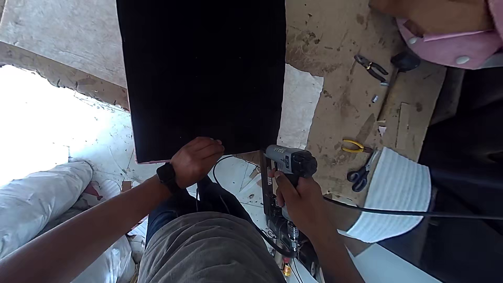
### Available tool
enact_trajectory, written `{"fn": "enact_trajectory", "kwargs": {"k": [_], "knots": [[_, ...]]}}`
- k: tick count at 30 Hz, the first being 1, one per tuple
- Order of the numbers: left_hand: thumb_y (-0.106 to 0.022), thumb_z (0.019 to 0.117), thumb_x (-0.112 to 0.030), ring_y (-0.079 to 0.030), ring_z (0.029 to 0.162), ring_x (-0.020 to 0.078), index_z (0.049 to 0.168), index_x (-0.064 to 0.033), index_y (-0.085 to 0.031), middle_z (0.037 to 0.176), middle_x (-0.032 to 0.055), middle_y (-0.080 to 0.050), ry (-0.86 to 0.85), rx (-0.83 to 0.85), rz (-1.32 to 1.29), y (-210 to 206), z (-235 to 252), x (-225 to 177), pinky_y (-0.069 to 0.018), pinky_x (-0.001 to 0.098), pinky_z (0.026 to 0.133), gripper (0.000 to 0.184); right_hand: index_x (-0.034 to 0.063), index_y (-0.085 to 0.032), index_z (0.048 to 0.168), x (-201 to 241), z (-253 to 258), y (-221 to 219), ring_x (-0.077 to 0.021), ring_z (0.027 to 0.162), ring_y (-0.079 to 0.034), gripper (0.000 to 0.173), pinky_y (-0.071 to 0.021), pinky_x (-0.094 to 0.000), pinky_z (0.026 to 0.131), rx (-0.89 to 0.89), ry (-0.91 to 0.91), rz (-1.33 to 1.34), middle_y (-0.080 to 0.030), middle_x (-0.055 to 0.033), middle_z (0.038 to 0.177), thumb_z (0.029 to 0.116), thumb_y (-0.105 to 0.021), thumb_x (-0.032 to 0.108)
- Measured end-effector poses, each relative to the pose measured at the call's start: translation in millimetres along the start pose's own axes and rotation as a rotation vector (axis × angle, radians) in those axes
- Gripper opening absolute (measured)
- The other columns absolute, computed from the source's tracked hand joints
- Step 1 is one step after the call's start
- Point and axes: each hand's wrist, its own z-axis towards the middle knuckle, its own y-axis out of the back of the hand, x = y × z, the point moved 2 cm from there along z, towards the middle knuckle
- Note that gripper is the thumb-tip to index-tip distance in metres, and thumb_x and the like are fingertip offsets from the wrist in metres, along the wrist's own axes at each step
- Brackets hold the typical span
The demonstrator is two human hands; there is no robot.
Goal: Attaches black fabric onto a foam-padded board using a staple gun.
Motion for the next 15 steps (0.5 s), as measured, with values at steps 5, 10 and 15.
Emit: {"fn": "enact_trajectory", "kwargs": {"k": [5, 10, 15], "knots": [[-0.058, 0.1027, -0.01, -0.062, 0.127, 0.0214, 0.112, -0.0076, -0.075, 0.123, 0.0046, -0.072, 0.021, 0.006, 0.031, -2.2, -2.2, 0.1, -0.047, 0.0387, 0.114, 0.02, 0.0169, -0.067, 0.109, 8.4, -3.3, -0.4, -0.0196, 0.047, -0.062, 0.027, -0.0563, -0.0355, 0.044, 0.018, -0.03, -0.036, -0.062, -0.0028, 0.06, 0.1032, -0.053, 0.039], [-0.056, 0.1027, -0.008, -0.061, 0.126, 0.0222, 0.114, -0.0087, -0.075, 0.124, 0.0042, -0.071, -0.009, 0.033, 0.082, -1.6, -3.6, -0.2, -0.0473, 0.0402, 0.112, 0.022, 0.0167, -0.066, 0.107, 12.4, -4.8, -6.1, -0.0182, 0.046, -0.061, 0.025, -0.0555, -0.035, 0.043, 0.016, -0.068, -0.108, -0.062, -0.0018, 0.059, 0.1042, -0.053, 0.038], [-0.054, 0.1035, -0.008, -0.061, 0.126, 0.0207, 0.113, -0.0096, -0.074, 0.124, 0.0023, -0.072, -0.046, 0.044, 0.106, -1.3, -2.5, -0.4, -0.0478, 0.04, 0.109, 0.022, 0.0153, -0.065, 0.107, 14.4, -6.9, -4.4, -0.0192, 0.045, -0.062, 0.024, -0.0552, -0.0351, 0.043, 0.017, -0.114, -0.085, -0.064, -0.0044, 0.059, 0.1052, -0.056, 0.038]]}}
